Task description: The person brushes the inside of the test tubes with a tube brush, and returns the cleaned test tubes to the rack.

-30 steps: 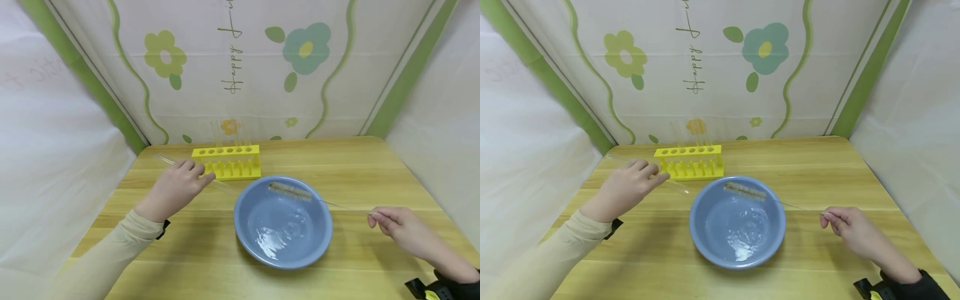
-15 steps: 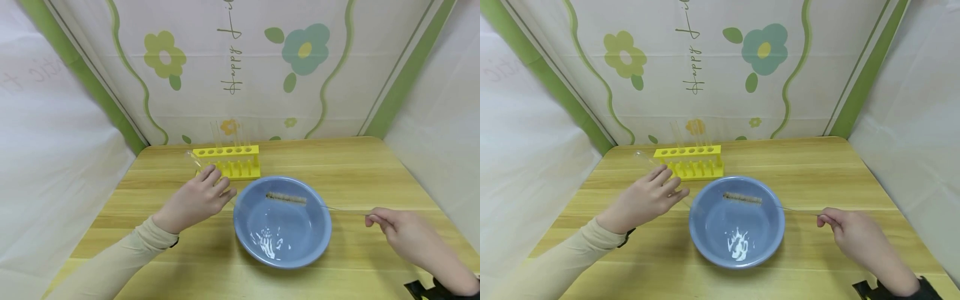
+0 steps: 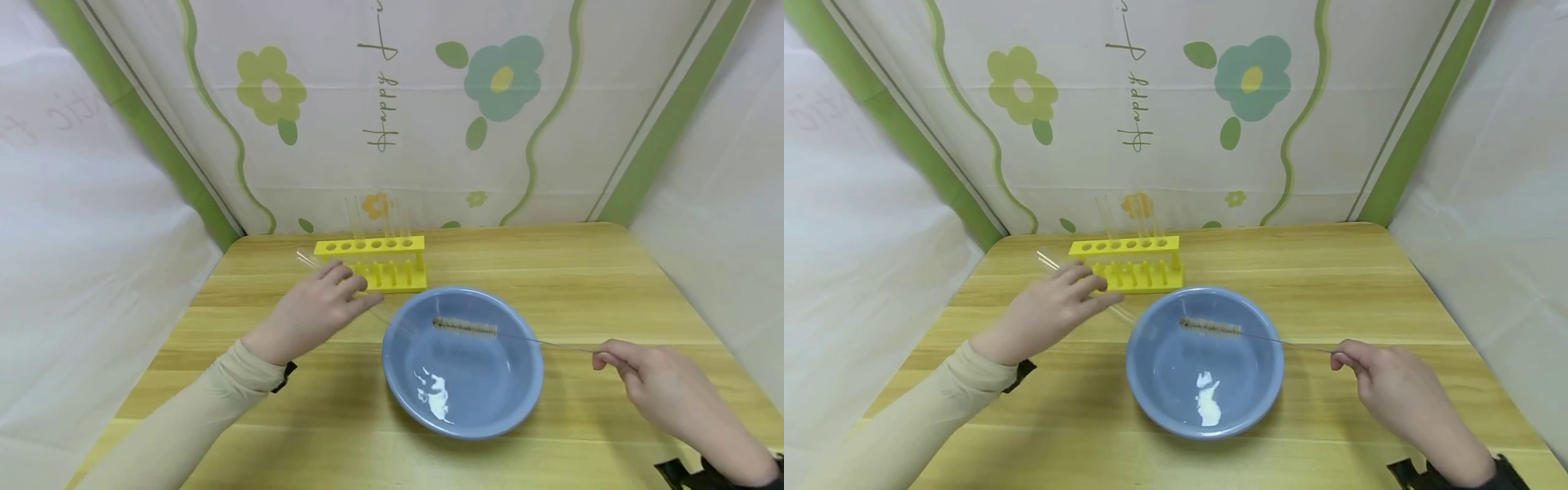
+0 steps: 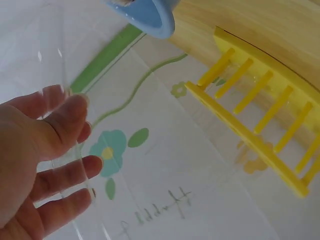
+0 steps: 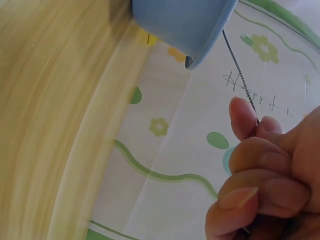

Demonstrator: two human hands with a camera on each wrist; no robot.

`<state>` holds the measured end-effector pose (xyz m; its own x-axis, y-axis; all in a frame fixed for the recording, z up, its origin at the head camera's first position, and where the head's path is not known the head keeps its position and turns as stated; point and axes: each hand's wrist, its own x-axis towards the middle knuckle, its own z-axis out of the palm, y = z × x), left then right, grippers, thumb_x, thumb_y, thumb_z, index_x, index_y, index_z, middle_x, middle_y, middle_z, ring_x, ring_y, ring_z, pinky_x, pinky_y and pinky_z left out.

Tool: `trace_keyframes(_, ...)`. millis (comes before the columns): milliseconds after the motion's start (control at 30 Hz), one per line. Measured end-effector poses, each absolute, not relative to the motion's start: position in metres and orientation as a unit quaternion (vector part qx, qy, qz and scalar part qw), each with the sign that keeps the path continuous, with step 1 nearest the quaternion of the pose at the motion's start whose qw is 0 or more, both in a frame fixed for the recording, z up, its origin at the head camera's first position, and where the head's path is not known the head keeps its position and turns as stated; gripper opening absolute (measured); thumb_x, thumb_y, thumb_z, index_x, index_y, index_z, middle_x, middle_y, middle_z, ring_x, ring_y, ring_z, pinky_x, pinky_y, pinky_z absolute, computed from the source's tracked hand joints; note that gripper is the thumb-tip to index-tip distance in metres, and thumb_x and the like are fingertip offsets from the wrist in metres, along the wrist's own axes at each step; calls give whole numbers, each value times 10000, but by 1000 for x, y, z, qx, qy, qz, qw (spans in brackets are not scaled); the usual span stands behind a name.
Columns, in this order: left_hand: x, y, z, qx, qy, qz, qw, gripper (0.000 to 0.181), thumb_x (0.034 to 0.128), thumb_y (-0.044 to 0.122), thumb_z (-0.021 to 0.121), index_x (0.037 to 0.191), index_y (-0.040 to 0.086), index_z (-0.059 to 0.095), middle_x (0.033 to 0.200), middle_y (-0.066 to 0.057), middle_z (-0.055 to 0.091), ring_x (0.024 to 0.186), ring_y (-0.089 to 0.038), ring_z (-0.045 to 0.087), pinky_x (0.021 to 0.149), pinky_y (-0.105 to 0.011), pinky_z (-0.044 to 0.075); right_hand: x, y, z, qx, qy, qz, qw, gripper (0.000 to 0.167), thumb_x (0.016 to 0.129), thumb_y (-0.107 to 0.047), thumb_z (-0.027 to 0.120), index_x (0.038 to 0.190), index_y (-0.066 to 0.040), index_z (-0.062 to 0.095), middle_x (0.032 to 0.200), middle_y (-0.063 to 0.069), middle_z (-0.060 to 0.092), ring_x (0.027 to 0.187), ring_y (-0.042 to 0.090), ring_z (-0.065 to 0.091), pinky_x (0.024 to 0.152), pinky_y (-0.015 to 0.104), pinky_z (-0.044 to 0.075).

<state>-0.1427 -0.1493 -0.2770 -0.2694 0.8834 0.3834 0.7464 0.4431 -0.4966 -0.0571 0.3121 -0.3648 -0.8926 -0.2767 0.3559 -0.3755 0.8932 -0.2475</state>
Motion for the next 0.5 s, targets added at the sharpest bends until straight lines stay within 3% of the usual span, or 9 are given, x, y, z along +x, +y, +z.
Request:
trace_keyframes(133,-161,-165,-276,-497,-816,-45,291,435,774,-123,761,1157,69,687,1016,-144,656,931,-317,640,787,-399,571,-57,313,-363,176,-959,152,164,340,812,88,698,869,-247,699,805,-92,698,596,-17,412,505,246,364)
trace_keyframes(267,-180,-181,-276,-453,-821,-149,315,377,766,-69,804,1117,36,715,998,-174,641,840,-299,638,687,-370,562,-55,314,-361,180,-958,147,165,354,800,95,704,874,-251,699,803,-111,696,626,-19,468,512,260,402)
trace_keyframes(367,-193,-192,-275,-410,-824,-207,332,387,746,-50,826,1116,12,731,968,-159,677,819,-275,644,698,-371,552,-54,314,-361,183,-957,147,172,363,792,103,703,878,-250,700,800,-121,693,625,-26,464,512,258,403)
trace_keyframes(500,-203,-204,-274,-350,-834,-276,325,402,760,-10,823,1149,0,722,953,-123,721,884,-252,668,805,-406,549,-54,314,-360,189,-954,147,179,370,779,112,706,881,-244,701,793,-126,689,612,-34,431,504,242,380)
